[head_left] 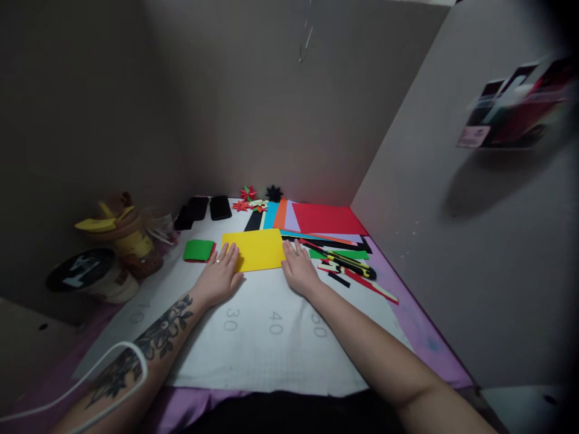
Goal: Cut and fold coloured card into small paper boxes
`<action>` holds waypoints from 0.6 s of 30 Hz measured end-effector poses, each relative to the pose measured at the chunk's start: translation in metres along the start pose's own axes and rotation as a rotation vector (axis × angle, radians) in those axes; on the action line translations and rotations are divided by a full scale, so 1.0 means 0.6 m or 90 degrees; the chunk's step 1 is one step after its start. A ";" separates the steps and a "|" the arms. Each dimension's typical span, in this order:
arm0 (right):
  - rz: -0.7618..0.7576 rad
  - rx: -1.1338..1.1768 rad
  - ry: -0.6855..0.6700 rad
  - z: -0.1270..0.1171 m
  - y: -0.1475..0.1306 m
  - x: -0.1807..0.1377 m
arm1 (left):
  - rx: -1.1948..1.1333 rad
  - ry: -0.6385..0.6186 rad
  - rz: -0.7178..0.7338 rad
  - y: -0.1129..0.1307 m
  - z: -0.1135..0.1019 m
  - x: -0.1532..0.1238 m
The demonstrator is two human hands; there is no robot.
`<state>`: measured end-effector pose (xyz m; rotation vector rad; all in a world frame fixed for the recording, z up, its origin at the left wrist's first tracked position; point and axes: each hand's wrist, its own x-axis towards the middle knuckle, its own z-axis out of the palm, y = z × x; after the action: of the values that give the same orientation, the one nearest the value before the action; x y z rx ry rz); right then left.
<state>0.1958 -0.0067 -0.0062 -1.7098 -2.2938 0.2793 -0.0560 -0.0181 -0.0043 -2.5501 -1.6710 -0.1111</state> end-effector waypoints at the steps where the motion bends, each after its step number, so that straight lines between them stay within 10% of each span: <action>1: -0.040 -0.005 -0.006 -0.001 -0.007 -0.005 | -0.003 0.013 0.014 0.007 -0.001 -0.002; 9: -0.166 0.001 -0.165 0.006 -0.055 -0.020 | -0.074 -0.123 0.085 0.046 -0.007 -0.013; 15: 0.007 -0.049 -0.115 -0.003 -0.028 -0.029 | -0.039 -0.142 -0.022 0.029 -0.020 -0.028; 18: -0.063 -0.042 -0.039 -0.011 -0.026 -0.041 | -0.044 -0.135 -0.032 0.029 -0.024 -0.032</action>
<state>0.1905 -0.0346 0.0024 -1.6329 -2.4492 0.2417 -0.0479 -0.0445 0.0070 -2.6524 -1.8357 0.1041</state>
